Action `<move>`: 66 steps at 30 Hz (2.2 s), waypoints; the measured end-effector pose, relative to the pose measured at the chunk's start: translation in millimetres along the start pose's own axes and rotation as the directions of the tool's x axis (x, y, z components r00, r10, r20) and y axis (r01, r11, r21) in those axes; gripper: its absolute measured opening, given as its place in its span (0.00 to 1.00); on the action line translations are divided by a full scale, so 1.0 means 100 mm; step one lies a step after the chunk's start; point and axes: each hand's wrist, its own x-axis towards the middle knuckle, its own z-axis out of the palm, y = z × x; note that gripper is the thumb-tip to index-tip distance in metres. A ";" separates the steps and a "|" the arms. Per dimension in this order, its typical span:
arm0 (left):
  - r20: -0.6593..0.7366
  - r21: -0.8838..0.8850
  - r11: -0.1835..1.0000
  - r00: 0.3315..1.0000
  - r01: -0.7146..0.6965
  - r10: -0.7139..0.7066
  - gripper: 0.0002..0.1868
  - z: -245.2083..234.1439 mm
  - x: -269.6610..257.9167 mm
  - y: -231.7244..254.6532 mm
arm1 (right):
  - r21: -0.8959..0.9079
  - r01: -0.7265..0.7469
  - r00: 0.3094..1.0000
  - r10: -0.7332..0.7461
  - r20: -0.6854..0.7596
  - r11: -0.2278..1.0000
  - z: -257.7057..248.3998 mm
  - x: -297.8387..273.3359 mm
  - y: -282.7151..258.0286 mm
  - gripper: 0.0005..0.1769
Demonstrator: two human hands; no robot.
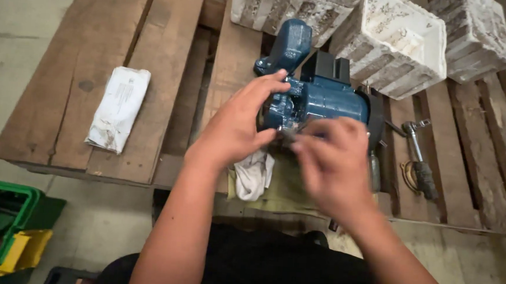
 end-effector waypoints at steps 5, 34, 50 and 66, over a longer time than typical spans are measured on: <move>0.024 0.001 0.999 0.998 0.049 -0.049 0.37 -0.01 -0.01 0.02 | 0.066 -0.375 0.924 0.378 -0.057 0.925 -0.25 0.16 0.05 0.12; 0.101 0.000 0.995 0.989 0.105 -0.104 0.37 -0.08 -0.01 0.06 | -0.179 0.005 0.984 -0.037 -0.177 0.984 -0.11 -0.85 0.13 0.03; 0.046 0.002 1.000 0.999 0.020 -0.021 0.38 0.01 -0.05 0.01 | -0.317 0.027 0.968 -0.104 -0.229 0.948 0.64 -0.53 0.04 0.03; 0.024 -0.024 1.000 1.000 0.000 0.001 0.37 0.00 -0.07 -0.01 | -0.403 -0.083 0.995 0.056 -0.079 0.911 0.49 -0.68 0.17 0.03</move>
